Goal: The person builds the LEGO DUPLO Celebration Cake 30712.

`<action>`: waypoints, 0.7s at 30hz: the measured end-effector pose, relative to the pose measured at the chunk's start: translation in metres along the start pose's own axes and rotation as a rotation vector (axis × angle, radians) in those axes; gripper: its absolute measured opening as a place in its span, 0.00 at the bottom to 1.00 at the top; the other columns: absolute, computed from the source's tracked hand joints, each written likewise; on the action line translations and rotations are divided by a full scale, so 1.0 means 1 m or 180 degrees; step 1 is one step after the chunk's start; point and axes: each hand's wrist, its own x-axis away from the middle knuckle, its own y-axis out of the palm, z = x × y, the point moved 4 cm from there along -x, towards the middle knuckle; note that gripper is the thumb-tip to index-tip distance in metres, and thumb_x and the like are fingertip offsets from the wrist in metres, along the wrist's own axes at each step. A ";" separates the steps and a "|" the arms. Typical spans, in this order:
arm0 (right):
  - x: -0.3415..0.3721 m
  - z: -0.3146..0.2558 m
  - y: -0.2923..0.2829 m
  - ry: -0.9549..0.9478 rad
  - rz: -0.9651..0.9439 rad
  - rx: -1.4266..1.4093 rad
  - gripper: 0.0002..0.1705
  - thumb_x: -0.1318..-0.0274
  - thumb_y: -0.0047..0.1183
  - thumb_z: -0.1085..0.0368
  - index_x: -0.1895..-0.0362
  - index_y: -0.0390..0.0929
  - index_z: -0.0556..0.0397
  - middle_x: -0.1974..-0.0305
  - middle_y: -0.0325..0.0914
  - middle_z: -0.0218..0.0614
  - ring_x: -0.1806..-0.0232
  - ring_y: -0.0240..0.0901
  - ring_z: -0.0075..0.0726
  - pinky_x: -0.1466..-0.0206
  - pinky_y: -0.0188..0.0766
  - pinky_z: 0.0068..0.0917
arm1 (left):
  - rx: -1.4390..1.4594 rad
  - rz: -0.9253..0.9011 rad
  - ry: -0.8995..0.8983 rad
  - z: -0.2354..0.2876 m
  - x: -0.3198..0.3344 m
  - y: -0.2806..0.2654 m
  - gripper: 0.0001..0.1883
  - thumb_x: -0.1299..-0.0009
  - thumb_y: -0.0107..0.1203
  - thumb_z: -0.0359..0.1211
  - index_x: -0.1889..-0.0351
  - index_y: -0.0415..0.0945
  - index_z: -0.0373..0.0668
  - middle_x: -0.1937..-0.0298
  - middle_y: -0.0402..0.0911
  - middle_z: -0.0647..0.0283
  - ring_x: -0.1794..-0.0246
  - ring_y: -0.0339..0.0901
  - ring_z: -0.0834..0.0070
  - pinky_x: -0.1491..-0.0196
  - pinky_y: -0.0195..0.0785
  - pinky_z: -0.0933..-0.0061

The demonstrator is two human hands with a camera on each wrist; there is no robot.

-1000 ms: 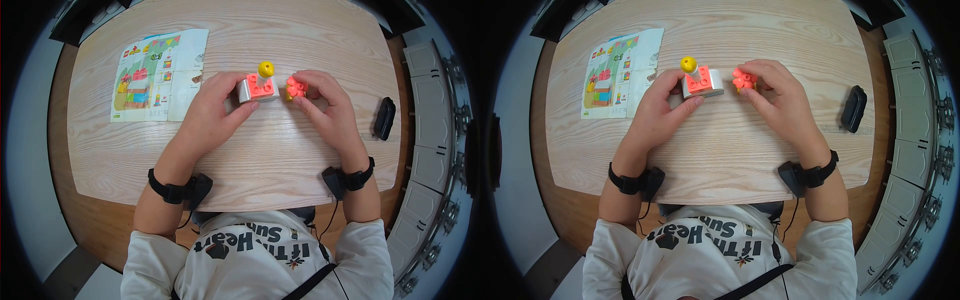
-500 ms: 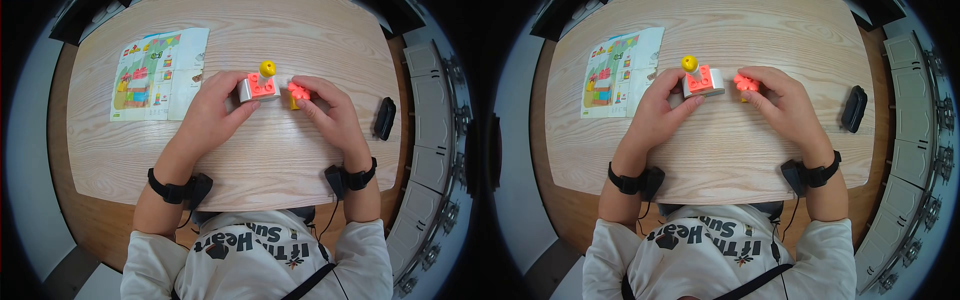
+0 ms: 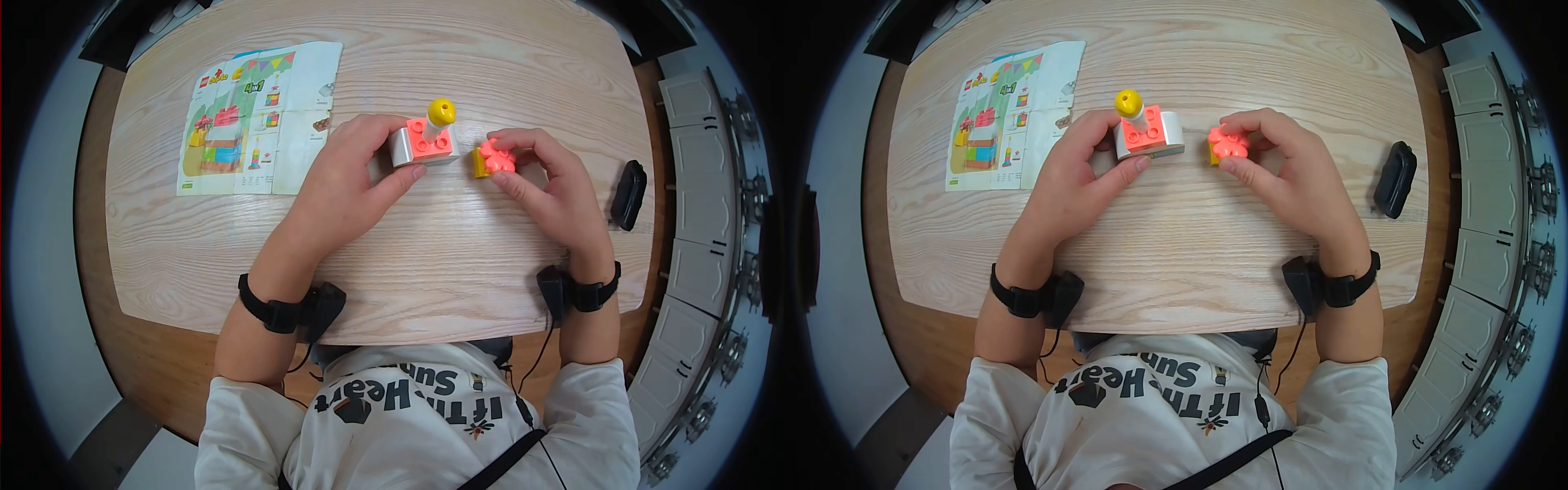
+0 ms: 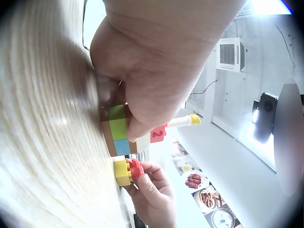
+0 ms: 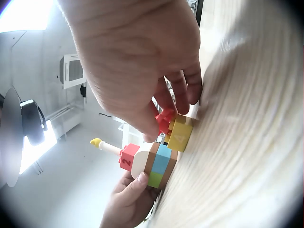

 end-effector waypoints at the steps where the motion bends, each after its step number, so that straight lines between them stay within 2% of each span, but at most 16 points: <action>1: 0.000 0.002 0.001 0.0098 -0.0090 -0.0011 0.20 0.36 0.68 0.68 0.41 0.82 0.56 0.41 0.85 0.37 0.45 0.79 0.30 0.38 0.75 0.29 | -0.0026 -0.0005 0.0028 0.000 0.000 0.000 0.23 0.30 0.71 0.34 0.39 0.78 0.38 0.49 0.82 0.57 0.49 0.76 0.62 0.44 0.72 0.64; 3: 0.000 0.002 0.001 0.0063 -0.0076 0.0011 0.19 0.37 0.69 0.68 0.43 0.82 0.56 0.41 0.85 0.37 0.45 0.79 0.30 0.38 0.75 0.30 | -0.0076 -0.0020 0.0090 -0.001 0.000 0.000 0.25 0.30 0.72 0.33 0.39 0.76 0.35 0.52 0.79 0.60 0.52 0.75 0.70 0.46 0.71 0.69; 7: 0.000 0.001 0.001 0.0041 -0.0024 -0.0065 0.18 0.39 0.70 0.70 0.46 0.83 0.57 0.42 0.85 0.39 0.45 0.80 0.32 0.38 0.75 0.31 | -0.0075 -0.0043 0.0047 -0.001 -0.001 0.000 0.25 0.30 0.72 0.33 0.38 0.77 0.35 0.51 0.80 0.60 0.52 0.75 0.70 0.46 0.72 0.68; 10: 0.000 -0.001 0.004 -0.0273 0.0018 0.0070 0.17 0.40 0.71 0.72 0.47 0.84 0.57 0.43 0.84 0.41 0.44 0.80 0.34 0.38 0.75 0.32 | -0.0118 -0.0069 0.0042 0.000 -0.001 0.000 0.26 0.30 0.72 0.33 0.38 0.77 0.36 0.51 0.80 0.60 0.51 0.76 0.69 0.44 0.72 0.68; 13: -0.001 -0.005 0.006 -0.0253 0.0054 -0.0040 0.15 0.39 0.66 0.80 0.48 0.82 0.60 0.44 0.80 0.40 0.48 0.82 0.35 0.45 0.85 0.30 | -0.0160 -0.0099 0.0069 0.000 -0.001 0.001 0.26 0.30 0.73 0.33 0.37 0.77 0.36 0.49 0.81 0.60 0.49 0.77 0.69 0.42 0.72 0.68; 16: -0.001 -0.003 0.010 -0.0149 0.0178 -0.0177 0.16 0.39 0.66 0.79 0.47 0.82 0.60 0.43 0.81 0.40 0.47 0.82 0.34 0.47 0.85 0.29 | -0.0096 -0.0132 -0.0045 0.003 0.000 0.001 0.27 0.30 0.73 0.34 0.36 0.76 0.38 0.47 0.82 0.61 0.47 0.77 0.69 0.39 0.71 0.68; 19: -0.003 0.005 0.016 0.0089 0.0201 -0.0361 0.20 0.40 0.70 0.74 0.44 0.84 0.56 0.39 0.82 0.40 0.45 0.80 0.30 0.45 0.79 0.26 | 0.0081 -0.0183 -0.0215 0.006 0.000 0.001 0.27 0.30 0.73 0.34 0.35 0.76 0.39 0.46 0.82 0.62 0.46 0.77 0.70 0.38 0.71 0.68; 21: -0.003 0.001 0.019 -0.0114 0.0205 -0.0252 0.21 0.40 0.69 0.74 0.42 0.83 0.55 0.41 0.82 0.38 0.48 0.81 0.31 0.49 0.81 0.26 | 0.0090 -0.0199 -0.0237 0.003 0.000 0.002 0.27 0.30 0.73 0.34 0.35 0.75 0.39 0.46 0.83 0.62 0.46 0.77 0.71 0.38 0.70 0.68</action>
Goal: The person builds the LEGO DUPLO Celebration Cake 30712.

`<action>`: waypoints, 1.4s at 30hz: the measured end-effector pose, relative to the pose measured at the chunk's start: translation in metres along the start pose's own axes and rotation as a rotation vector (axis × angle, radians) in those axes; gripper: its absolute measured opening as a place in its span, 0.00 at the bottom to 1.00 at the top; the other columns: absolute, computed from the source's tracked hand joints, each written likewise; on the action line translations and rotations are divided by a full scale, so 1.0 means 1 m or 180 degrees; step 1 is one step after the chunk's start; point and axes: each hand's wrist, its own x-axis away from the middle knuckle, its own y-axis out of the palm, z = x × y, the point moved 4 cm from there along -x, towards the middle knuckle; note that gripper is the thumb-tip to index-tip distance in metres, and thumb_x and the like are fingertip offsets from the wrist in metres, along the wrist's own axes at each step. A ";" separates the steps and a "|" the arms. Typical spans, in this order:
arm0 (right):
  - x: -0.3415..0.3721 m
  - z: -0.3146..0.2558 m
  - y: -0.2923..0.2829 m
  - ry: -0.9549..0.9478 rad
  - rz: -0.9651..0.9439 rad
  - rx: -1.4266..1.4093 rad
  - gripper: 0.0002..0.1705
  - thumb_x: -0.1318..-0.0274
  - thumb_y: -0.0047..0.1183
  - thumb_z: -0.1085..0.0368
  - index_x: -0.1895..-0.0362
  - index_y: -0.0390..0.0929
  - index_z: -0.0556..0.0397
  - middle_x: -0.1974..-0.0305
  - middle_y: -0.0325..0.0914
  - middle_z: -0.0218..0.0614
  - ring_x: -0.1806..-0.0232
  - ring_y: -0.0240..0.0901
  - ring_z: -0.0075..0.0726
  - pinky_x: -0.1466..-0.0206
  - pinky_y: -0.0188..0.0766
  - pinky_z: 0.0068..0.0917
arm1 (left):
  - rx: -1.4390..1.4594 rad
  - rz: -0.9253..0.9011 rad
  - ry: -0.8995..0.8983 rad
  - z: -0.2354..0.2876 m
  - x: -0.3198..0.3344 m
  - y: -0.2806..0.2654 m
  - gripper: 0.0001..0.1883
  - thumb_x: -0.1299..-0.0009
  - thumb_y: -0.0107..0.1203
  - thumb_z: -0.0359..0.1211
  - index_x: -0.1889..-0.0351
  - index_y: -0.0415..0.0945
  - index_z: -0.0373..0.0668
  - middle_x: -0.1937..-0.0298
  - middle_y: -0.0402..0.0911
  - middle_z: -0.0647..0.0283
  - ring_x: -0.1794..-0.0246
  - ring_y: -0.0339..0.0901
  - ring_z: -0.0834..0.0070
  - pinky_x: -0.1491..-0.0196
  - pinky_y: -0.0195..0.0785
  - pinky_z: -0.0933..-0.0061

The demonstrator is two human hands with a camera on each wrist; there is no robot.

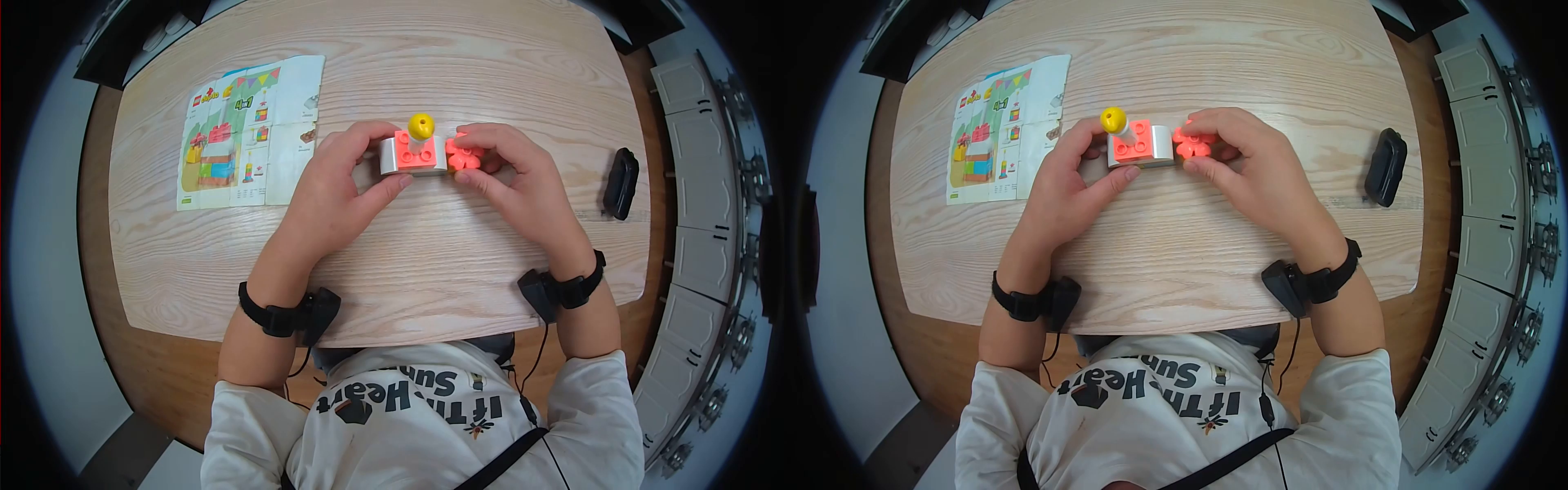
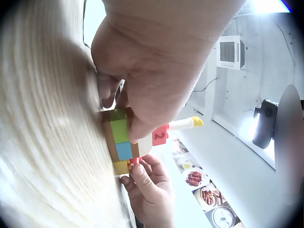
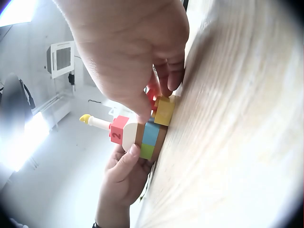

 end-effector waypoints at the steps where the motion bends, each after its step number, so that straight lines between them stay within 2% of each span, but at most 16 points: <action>1: 0.000 -0.002 0.000 -0.0109 -0.0012 0.0053 0.21 0.40 0.69 0.74 0.42 0.83 0.54 0.42 0.81 0.38 0.49 0.82 0.31 0.51 0.81 0.25 | 0.0015 -0.0007 -0.0029 0.001 0.000 0.000 0.27 0.30 0.73 0.34 0.36 0.75 0.39 0.46 0.82 0.62 0.46 0.77 0.72 0.38 0.70 0.68; 9: -0.001 -0.008 -0.005 -0.0380 0.0156 0.0272 0.25 0.44 0.74 0.67 0.41 0.84 0.51 0.47 0.80 0.33 0.56 0.76 0.28 0.57 0.75 0.23 | 0.0068 -0.0111 -0.0166 0.004 0.000 -0.002 0.28 0.30 0.73 0.35 0.35 0.74 0.40 0.47 0.82 0.62 0.46 0.77 0.71 0.38 0.70 0.68; 12: -0.002 -0.008 -0.008 -0.0330 0.0179 0.0276 0.24 0.43 0.74 0.67 0.42 0.84 0.51 0.48 0.80 0.32 0.58 0.75 0.26 0.58 0.74 0.22 | 0.0154 -0.0017 0.0032 0.002 0.001 -0.001 0.30 0.30 0.73 0.37 0.33 0.73 0.40 0.44 0.81 0.61 0.44 0.76 0.70 0.38 0.70 0.68; 15: -0.004 -0.006 -0.013 -0.0222 0.0349 0.0197 0.21 0.40 0.73 0.66 0.43 0.85 0.52 0.49 0.80 0.31 0.58 0.75 0.25 0.58 0.74 0.21 | 0.0222 0.0113 -0.0026 0.010 0.003 -0.004 0.32 0.29 0.73 0.39 0.32 0.72 0.40 0.41 0.80 0.60 0.41 0.75 0.70 0.37 0.70 0.67; 18: -0.002 -0.002 -0.032 -0.0382 0.0722 0.0340 0.19 0.37 0.71 0.64 0.44 0.86 0.52 0.49 0.81 0.30 0.57 0.77 0.23 0.58 0.75 0.21 | 0.0492 0.0351 0.0106 -0.002 0.001 -0.006 0.34 0.28 0.72 0.50 0.33 0.74 0.39 0.35 0.77 0.56 0.42 0.77 0.66 0.39 0.73 0.64; 19: -0.001 -0.004 -0.040 -0.0496 0.0835 0.0427 0.18 0.36 0.70 0.63 0.44 0.86 0.53 0.49 0.81 0.30 0.57 0.77 0.23 0.57 0.75 0.21 | 0.0660 0.0445 0.0225 -0.005 0.000 -0.007 0.34 0.27 0.69 0.52 0.34 0.74 0.39 0.36 0.77 0.57 0.41 0.77 0.67 0.39 0.73 0.65; 22: 0.015 -0.016 -0.085 -0.0286 0.1393 0.0691 0.18 0.35 0.69 0.63 0.43 0.86 0.53 0.48 0.83 0.33 0.54 0.79 0.22 0.55 0.76 0.21 | 0.0968 0.0816 0.0515 -0.010 -0.002 -0.017 0.33 0.22 0.61 0.57 0.34 0.75 0.39 0.40 0.78 0.60 0.42 0.75 0.72 0.39 0.71 0.70; 24: 0.033 -0.018 -0.123 0.0068 0.1642 0.0637 0.20 0.34 0.68 0.61 0.42 0.86 0.53 0.46 0.84 0.37 0.52 0.80 0.24 0.53 0.77 0.23 | 0.0968 0.1055 0.0666 -0.007 -0.001 -0.023 0.33 0.18 0.52 0.60 0.35 0.75 0.40 0.45 0.77 0.65 0.44 0.73 0.76 0.39 0.67 0.75; 25: 0.043 -0.017 -0.139 0.0254 0.1674 0.0941 0.21 0.34 0.68 0.59 0.41 0.85 0.54 0.45 0.84 0.39 0.51 0.80 0.27 0.51 0.78 0.25 | 0.1061 0.1169 0.0763 -0.004 -0.001 -0.025 0.28 0.15 0.50 0.56 0.38 0.76 0.40 0.53 0.75 0.69 0.51 0.70 0.81 0.45 0.66 0.78; 29: 0.085 -0.002 -0.186 0.0891 0.1828 0.1950 0.29 0.34 0.68 0.52 0.36 0.81 0.58 0.42 0.83 0.49 0.43 0.81 0.41 0.41 0.77 0.36 | 0.1225 0.1394 0.0632 0.004 0.004 -0.033 0.24 0.14 0.50 0.53 0.42 0.78 0.41 0.62 0.71 0.74 0.61 0.65 0.86 0.53 0.61 0.82; 30: 0.093 0.005 -0.188 0.1031 0.1885 0.2129 0.32 0.34 0.68 0.51 0.35 0.80 0.60 0.41 0.82 0.51 0.41 0.81 0.44 0.38 0.77 0.39 | 0.1235 0.1431 0.0631 0.004 0.004 -0.034 0.23 0.14 0.50 0.53 0.44 0.78 0.41 0.64 0.70 0.75 0.63 0.64 0.87 0.54 0.60 0.82; 31: 0.100 0.010 -0.186 0.1101 0.1806 0.2395 0.40 0.36 0.69 0.48 0.30 0.74 0.63 0.37 0.79 0.59 0.34 0.77 0.55 0.32 0.73 0.45 | 0.1238 0.1462 0.0625 0.003 0.004 -0.035 0.22 0.13 0.50 0.52 0.45 0.78 0.41 0.66 0.69 0.76 0.64 0.63 0.87 0.56 0.59 0.83; 34: 0.110 0.029 -0.167 0.1443 0.1637 0.2419 0.46 0.37 0.70 0.47 0.26 0.69 0.63 0.33 0.76 0.64 0.30 0.74 0.60 0.30 0.72 0.47 | 0.1218 0.1546 0.0613 0.000 0.002 -0.036 0.21 0.13 0.51 0.51 0.47 0.78 0.41 0.67 0.69 0.76 0.65 0.64 0.88 0.55 0.61 0.82; 35: 0.110 0.039 -0.163 0.1765 0.1732 0.2621 0.49 0.39 0.71 0.48 0.23 0.65 0.62 0.32 0.75 0.66 0.29 0.74 0.64 0.29 0.71 0.48 | 0.1188 0.1571 0.0662 -0.002 0.001 -0.038 0.20 0.13 0.51 0.50 0.47 0.78 0.41 0.67 0.70 0.76 0.65 0.65 0.88 0.55 0.62 0.82; 38: 0.106 0.042 -0.160 0.1649 0.1617 0.2380 0.44 0.38 0.69 0.50 0.26 0.70 0.63 0.36 0.78 0.64 0.33 0.76 0.65 0.31 0.73 0.47 | 0.1197 0.1682 0.0750 0.000 -0.002 -0.046 0.18 0.13 0.53 0.48 0.48 0.78 0.41 0.65 0.73 0.73 0.64 0.67 0.87 0.54 0.64 0.81; 42: 0.102 0.042 -0.150 0.1492 0.1126 0.2753 0.35 0.34 0.64 0.52 0.32 0.77 0.65 0.40 0.81 0.62 0.37 0.78 0.66 0.33 0.74 0.46 | 0.1400 0.1829 0.0634 0.010 0.001 -0.051 0.14 0.14 0.55 0.41 0.48 0.79 0.40 0.61 0.78 0.70 0.62 0.69 0.86 0.52 0.66 0.81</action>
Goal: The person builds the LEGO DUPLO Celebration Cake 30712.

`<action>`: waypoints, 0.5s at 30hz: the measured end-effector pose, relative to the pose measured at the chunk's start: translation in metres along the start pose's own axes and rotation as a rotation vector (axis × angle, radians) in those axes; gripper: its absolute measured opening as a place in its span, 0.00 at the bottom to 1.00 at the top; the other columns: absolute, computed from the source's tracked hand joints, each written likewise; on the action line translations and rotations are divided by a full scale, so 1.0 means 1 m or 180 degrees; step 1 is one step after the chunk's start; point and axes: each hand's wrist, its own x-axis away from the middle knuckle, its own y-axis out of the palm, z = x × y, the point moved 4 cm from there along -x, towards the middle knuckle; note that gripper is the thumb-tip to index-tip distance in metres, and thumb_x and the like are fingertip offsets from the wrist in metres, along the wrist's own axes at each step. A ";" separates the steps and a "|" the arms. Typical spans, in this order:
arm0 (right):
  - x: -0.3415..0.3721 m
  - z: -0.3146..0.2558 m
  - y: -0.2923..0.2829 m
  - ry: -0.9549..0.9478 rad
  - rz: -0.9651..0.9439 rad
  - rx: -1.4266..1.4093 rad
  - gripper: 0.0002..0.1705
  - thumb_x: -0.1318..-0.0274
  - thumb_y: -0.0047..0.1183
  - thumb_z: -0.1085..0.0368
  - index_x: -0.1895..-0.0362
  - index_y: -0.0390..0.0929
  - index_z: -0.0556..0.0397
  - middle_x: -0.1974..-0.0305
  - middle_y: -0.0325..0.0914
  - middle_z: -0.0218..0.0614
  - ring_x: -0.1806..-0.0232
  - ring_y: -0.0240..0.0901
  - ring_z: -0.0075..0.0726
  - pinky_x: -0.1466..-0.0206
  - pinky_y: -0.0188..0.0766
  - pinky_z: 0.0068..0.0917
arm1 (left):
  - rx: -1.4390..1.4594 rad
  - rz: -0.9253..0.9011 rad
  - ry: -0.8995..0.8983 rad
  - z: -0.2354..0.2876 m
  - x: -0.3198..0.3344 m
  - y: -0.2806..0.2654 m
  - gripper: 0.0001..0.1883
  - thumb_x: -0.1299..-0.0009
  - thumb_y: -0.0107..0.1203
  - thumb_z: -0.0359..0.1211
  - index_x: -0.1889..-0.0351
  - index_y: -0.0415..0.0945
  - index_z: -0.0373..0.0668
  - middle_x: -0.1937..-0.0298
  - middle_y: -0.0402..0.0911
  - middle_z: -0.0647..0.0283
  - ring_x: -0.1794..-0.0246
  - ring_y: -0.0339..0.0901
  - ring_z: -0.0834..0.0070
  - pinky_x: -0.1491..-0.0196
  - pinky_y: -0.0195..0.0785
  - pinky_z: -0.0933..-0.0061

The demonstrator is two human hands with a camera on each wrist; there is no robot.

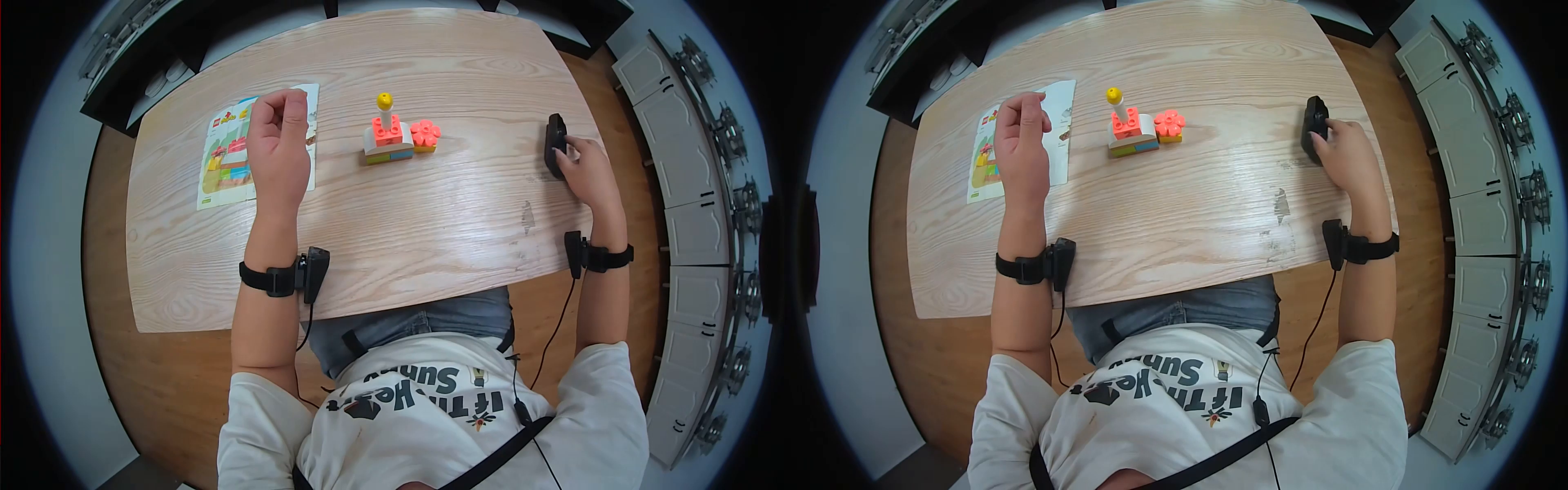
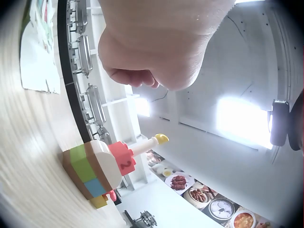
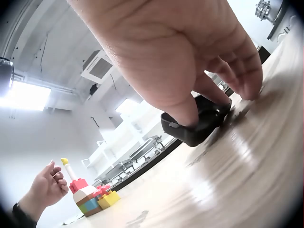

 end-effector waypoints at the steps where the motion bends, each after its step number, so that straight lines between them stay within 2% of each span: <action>1: 0.001 -0.006 0.003 0.0017 -0.0116 -0.0041 0.33 0.32 0.62 0.52 0.34 0.79 0.65 0.41 0.81 0.61 0.38 0.78 0.65 0.33 0.74 0.45 | 0.0024 0.0020 -0.0029 0.004 0.000 0.001 0.12 0.15 0.56 0.40 0.48 0.79 0.39 0.60 0.79 0.69 0.62 0.70 0.85 0.52 0.66 0.81; 2: 0.002 -0.009 0.004 0.0030 -0.0230 -0.0077 0.32 0.31 0.61 0.52 0.35 0.80 0.65 0.42 0.81 0.61 0.39 0.79 0.65 0.34 0.75 0.44 | -0.0040 -0.0046 -0.0022 0.012 0.001 0.004 0.12 0.15 0.57 0.38 0.47 0.79 0.39 0.60 0.79 0.69 0.61 0.70 0.85 0.52 0.66 0.81; 3: 0.001 -0.008 0.007 0.0047 -0.0313 -0.0100 0.34 0.28 0.60 0.50 0.31 0.77 0.66 0.41 0.81 0.60 0.39 0.79 0.62 0.34 0.75 0.43 | -0.0106 -0.0108 -0.0017 0.022 0.002 0.008 0.11 0.16 0.58 0.37 0.47 0.79 0.39 0.60 0.79 0.70 0.61 0.71 0.85 0.52 0.67 0.80; 6: 0.005 -0.009 0.010 -0.0321 0.0101 -0.0653 0.38 0.27 0.58 0.45 0.26 0.73 0.60 0.41 0.80 0.61 0.39 0.80 0.61 0.35 0.75 0.44 | -0.0085 -0.0160 0.0069 0.051 0.006 0.014 0.11 0.17 0.59 0.34 0.45 0.79 0.37 0.60 0.79 0.69 0.60 0.72 0.84 0.51 0.68 0.79; 9: 0.014 -0.040 -0.005 -0.0032 -0.0217 -0.0529 0.42 0.28 0.59 0.40 0.21 0.69 0.51 0.35 0.75 0.63 0.37 0.80 0.61 0.36 0.77 0.47 | 0.0184 -0.0124 0.0223 0.070 0.009 0.012 0.12 0.18 0.59 0.32 0.42 0.77 0.35 0.60 0.78 0.69 0.59 0.74 0.83 0.51 0.69 0.79; 12: 0.010 -0.063 -0.003 -0.0403 0.0116 -0.0248 0.44 0.31 0.60 0.36 0.20 0.69 0.45 0.29 0.68 0.63 0.37 0.80 0.63 0.37 0.78 0.47 | 0.0327 -0.0184 0.0325 0.087 0.015 0.006 0.13 0.17 0.56 0.30 0.39 0.74 0.34 0.60 0.77 0.66 0.59 0.73 0.81 0.51 0.68 0.77; 15: -0.010 -0.081 0.005 -0.0650 -0.0188 -0.0029 0.46 0.35 0.63 0.35 0.21 0.70 0.45 0.27 0.64 0.62 0.37 0.80 0.63 0.37 0.79 0.47 | 0.0542 -0.0248 0.0333 0.097 0.022 0.003 0.13 0.16 0.54 0.30 0.38 0.73 0.34 0.61 0.76 0.65 0.60 0.72 0.79 0.50 0.66 0.75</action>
